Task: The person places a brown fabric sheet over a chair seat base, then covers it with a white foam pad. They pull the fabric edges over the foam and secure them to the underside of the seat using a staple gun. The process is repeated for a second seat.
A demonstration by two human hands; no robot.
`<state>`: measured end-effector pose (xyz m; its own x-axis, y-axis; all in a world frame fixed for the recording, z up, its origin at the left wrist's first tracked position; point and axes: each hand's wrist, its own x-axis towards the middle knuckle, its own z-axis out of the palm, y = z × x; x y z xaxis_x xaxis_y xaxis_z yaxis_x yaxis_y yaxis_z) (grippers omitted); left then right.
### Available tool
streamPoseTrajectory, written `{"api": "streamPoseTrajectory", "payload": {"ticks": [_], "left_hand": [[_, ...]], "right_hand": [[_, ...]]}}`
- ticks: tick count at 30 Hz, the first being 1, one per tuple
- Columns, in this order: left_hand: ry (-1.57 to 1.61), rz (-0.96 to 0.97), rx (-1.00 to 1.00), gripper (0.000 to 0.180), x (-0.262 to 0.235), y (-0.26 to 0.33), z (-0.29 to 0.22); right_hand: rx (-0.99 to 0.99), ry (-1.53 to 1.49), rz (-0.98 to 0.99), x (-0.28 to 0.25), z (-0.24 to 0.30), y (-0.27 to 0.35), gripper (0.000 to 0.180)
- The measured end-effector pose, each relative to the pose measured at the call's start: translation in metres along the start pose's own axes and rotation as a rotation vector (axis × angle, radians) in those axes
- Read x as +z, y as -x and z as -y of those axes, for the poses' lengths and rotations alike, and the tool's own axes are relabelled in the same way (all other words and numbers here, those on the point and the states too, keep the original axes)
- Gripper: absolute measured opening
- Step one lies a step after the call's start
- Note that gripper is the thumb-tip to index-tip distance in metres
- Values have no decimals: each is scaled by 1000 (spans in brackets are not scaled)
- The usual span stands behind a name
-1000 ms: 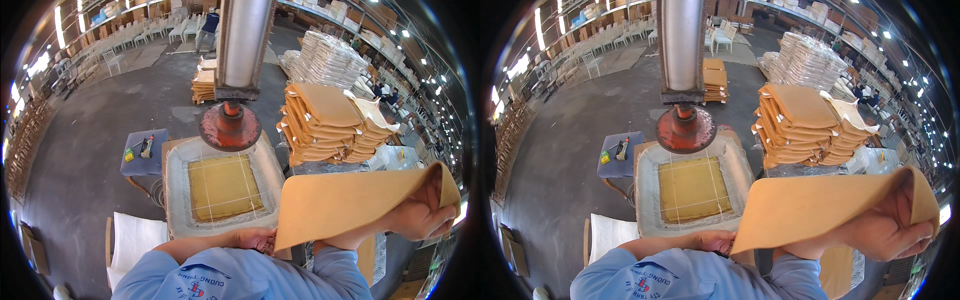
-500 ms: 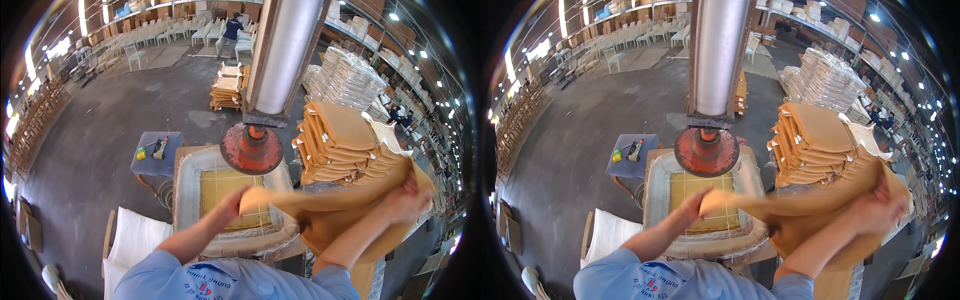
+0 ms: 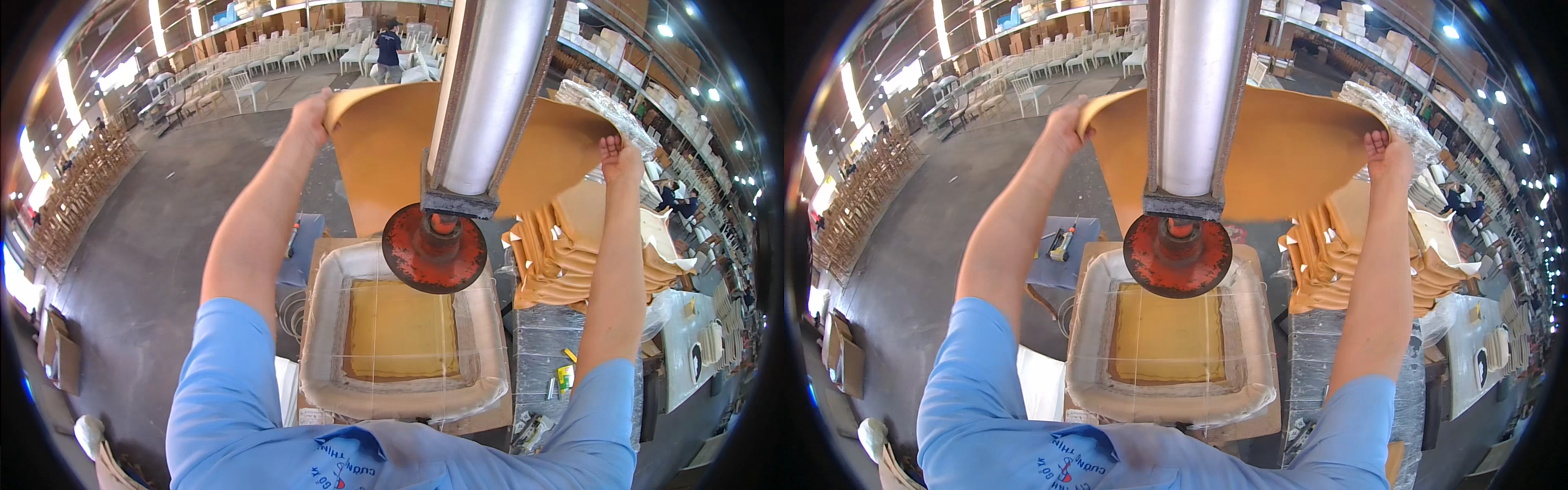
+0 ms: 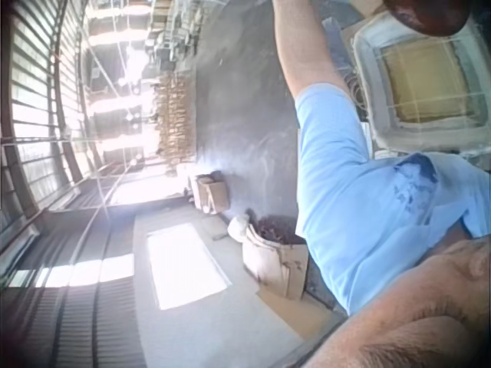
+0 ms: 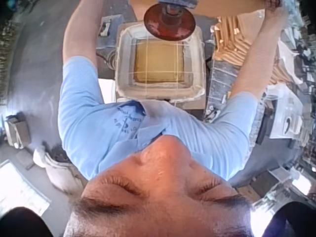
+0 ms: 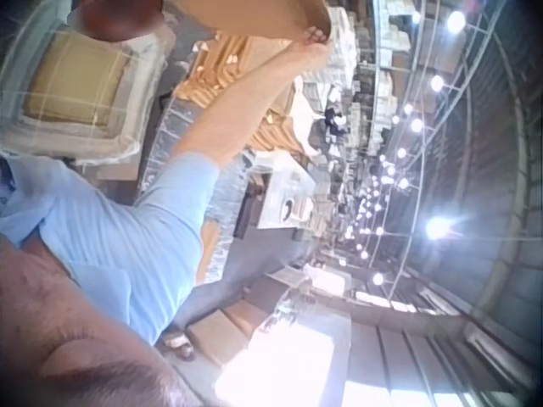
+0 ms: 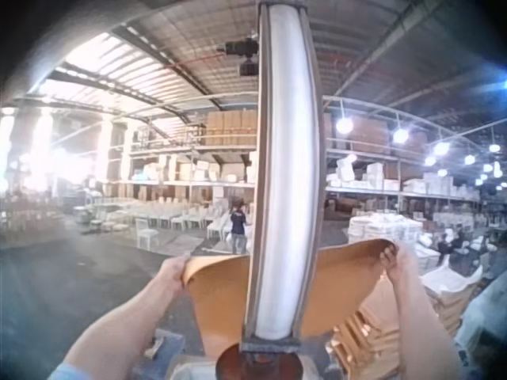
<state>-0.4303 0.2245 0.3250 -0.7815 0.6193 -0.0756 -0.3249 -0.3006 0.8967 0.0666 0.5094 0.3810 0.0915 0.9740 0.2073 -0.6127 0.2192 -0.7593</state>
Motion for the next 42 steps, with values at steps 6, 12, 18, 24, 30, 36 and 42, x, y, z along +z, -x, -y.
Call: {"api": "streamPoseTrajectory", "payload": {"ticks": [6,12,18,24,30,36,42], "left_hand": [[-371,-65,-27,31,-58,-2,-10],[-392,-170,-72,38,-195,48,114],[-567,-151,-249,30,-283,176,238],[-869,-201,-244,36,-319,243,260],[-884,-220,-267,37,-328,291,271],[-957,-265,-201,36,-347,337,277],[-1040,-291,-126,34,-353,368,286]], "right_hand": [[295,69,152,-53,-64,1,17],[606,211,98,-166,-201,125,10],[759,562,7,-303,-217,267,13],[777,654,-121,-338,-197,338,15],[788,704,-106,-374,-161,375,16],[822,759,-92,-397,-143,415,18],[805,838,-70,-413,-132,444,18]]}}
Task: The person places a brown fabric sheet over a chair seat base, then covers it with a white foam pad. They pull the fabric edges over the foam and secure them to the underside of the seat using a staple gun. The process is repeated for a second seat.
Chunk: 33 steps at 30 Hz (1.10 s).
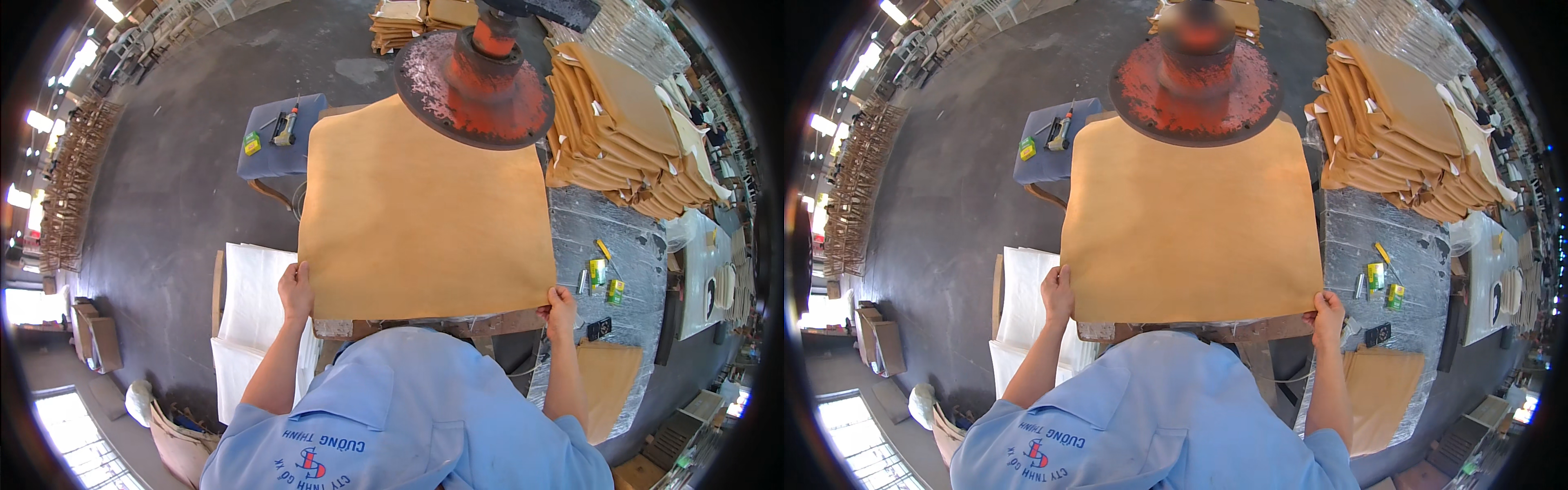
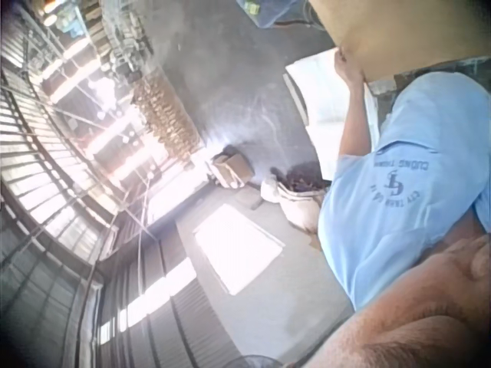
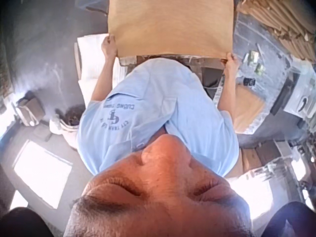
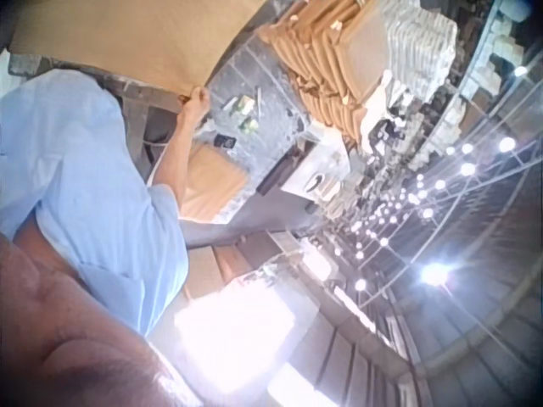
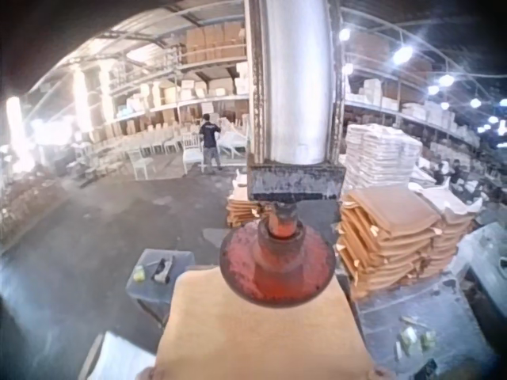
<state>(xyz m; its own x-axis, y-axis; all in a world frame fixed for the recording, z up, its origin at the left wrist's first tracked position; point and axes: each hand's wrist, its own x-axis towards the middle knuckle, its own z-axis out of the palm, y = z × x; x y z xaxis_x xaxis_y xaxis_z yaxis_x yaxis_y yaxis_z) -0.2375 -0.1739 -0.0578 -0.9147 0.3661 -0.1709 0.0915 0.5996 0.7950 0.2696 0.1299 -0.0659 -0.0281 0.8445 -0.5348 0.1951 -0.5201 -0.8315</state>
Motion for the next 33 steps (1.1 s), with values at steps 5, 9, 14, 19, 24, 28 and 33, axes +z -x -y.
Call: {"api": "streamPoseTrajectory", "payload": {"ticks": [5,9,14,19,24,28,33], "left_hand": [[77,-31,42,36,3,-2,14],[71,-40,45,41,4,-8,23],[7,-52,60,46,3,-9,33],[38,-48,74,47,9,-5,28],[-176,-183,143,31,6,3,12],[-258,-8,634,33,25,29,-12],[-529,622,1064,61,88,100,-62]], "right_hand": [[-10,59,4,-7,-8,8,16],[19,58,13,-7,-14,20,14],[55,68,-3,-7,-25,32,15],[41,110,-33,-7,-32,27,14],[38,130,-45,-9,-31,20,16],[-422,615,-317,-11,-21,24,24],[-593,697,121,61,26,60,35]]}}
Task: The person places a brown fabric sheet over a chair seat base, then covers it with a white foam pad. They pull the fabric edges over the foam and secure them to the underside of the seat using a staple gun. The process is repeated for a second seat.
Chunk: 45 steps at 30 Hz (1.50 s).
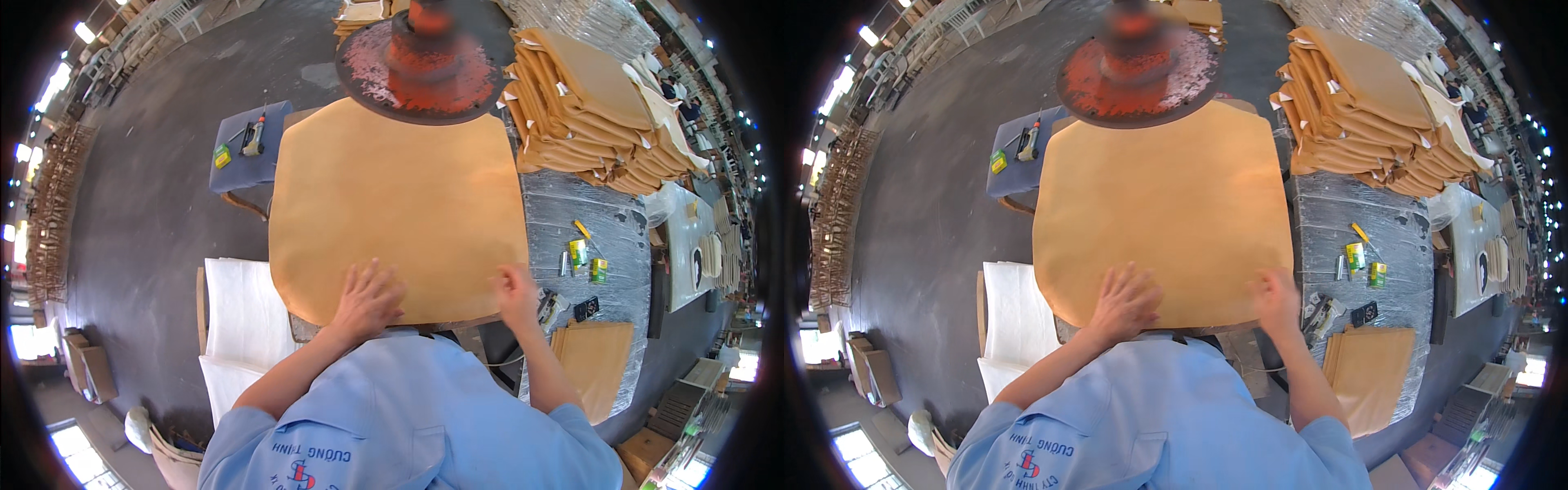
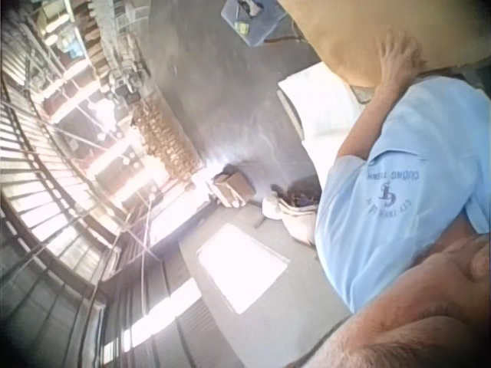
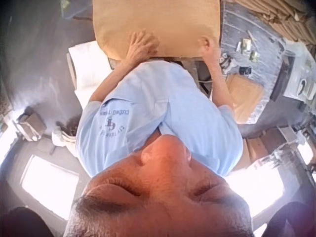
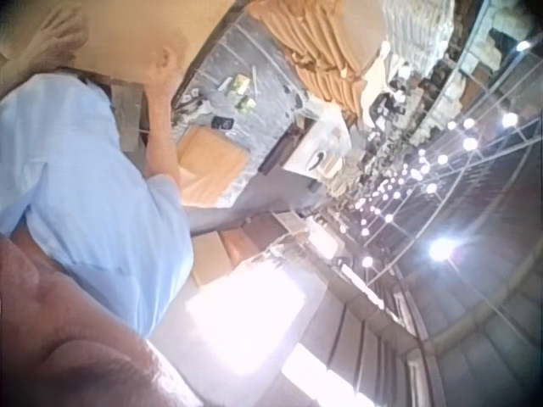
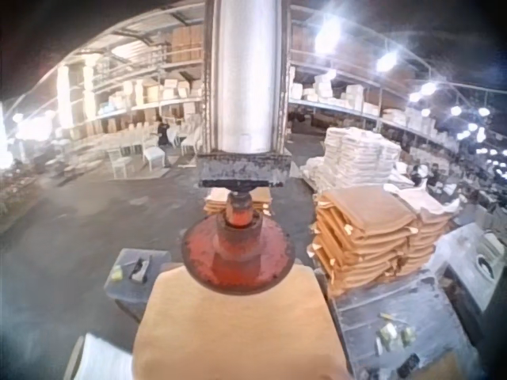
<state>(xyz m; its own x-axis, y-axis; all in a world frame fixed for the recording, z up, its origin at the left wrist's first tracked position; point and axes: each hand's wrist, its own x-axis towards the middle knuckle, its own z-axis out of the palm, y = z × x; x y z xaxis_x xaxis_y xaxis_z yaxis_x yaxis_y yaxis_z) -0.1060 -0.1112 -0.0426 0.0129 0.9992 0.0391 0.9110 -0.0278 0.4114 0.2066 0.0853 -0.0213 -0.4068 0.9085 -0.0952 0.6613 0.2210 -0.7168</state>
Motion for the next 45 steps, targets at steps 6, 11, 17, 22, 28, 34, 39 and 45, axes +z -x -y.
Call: {"api": "streamPoseTrajectory", "payload": {"ticks": [6,11,17,22,28,34,39,45], "left_hand": [[-130,136,58,73,18,-4,-4],[-182,98,94,75,24,-1,-7],[-199,-31,111,76,33,0,-12],[-205,-50,81,75,39,1,-19],[-143,-119,74,79,49,0,-26],[-79,-181,74,79,58,3,-23],[42,-433,75,63,75,1,-25],[234,-907,-317,43,20,120,-3]], "right_hand": [[-398,242,433,54,48,6,38],[-509,281,397,50,48,6,37],[-585,272,370,47,45,2,35],[-613,283,365,44,42,-1,36],[-632,362,395,40,40,-8,41],[-659,469,575,53,67,-8,48],[-745,471,684,88,79,-12,50],[-732,615,755,104,84,-14,54]]}}
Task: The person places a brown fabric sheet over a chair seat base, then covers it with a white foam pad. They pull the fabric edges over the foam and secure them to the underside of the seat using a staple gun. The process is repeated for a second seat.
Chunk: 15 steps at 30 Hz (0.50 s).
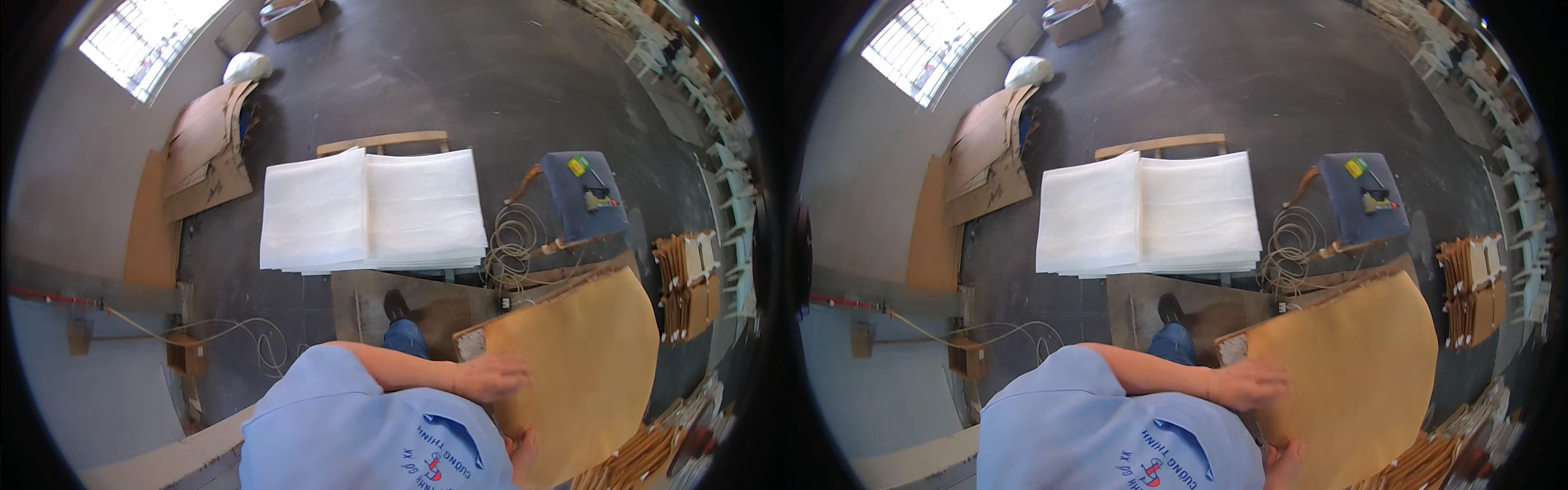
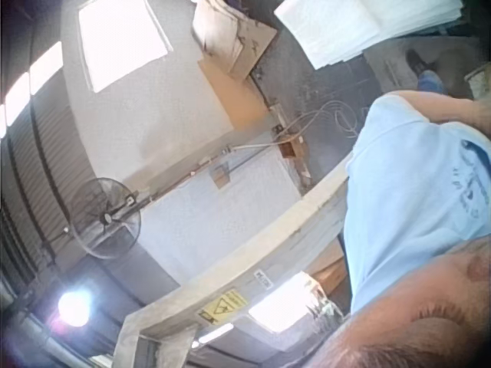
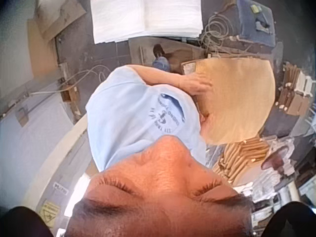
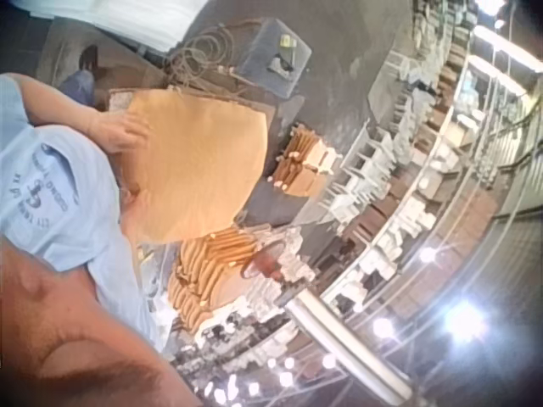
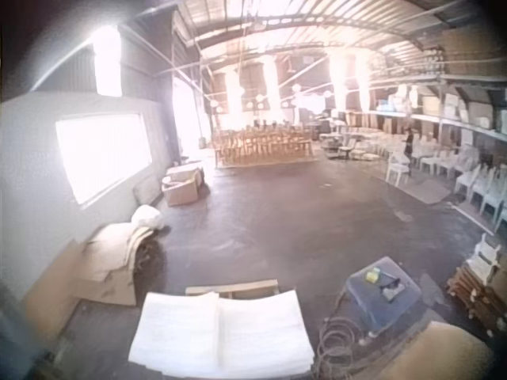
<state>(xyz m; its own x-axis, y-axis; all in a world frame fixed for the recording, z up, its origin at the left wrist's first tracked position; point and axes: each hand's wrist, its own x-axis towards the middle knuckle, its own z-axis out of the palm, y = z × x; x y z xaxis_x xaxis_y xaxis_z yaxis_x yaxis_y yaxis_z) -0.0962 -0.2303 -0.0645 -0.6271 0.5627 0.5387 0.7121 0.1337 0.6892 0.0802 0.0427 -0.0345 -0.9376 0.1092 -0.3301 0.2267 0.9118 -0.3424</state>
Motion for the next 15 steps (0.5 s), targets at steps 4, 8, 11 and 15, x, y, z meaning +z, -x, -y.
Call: {"api": "streamPoseTrajectory", "payload": {"ticks": [4,8,11,15], "left_hand": [[-359,-303,-581,42,-98,80,84],[-519,-369,-1217,73,-167,195,193],[-522,-323,-1616,102,-204,242,281],[-407,-332,-2001,123,-225,293,395]], "right_hand": [[63,68,91,-1,18,-16,53],[127,164,197,-6,39,-35,53],[196,237,239,-12,61,-40,53],[274,351,342,-25,88,-60,52]]}}
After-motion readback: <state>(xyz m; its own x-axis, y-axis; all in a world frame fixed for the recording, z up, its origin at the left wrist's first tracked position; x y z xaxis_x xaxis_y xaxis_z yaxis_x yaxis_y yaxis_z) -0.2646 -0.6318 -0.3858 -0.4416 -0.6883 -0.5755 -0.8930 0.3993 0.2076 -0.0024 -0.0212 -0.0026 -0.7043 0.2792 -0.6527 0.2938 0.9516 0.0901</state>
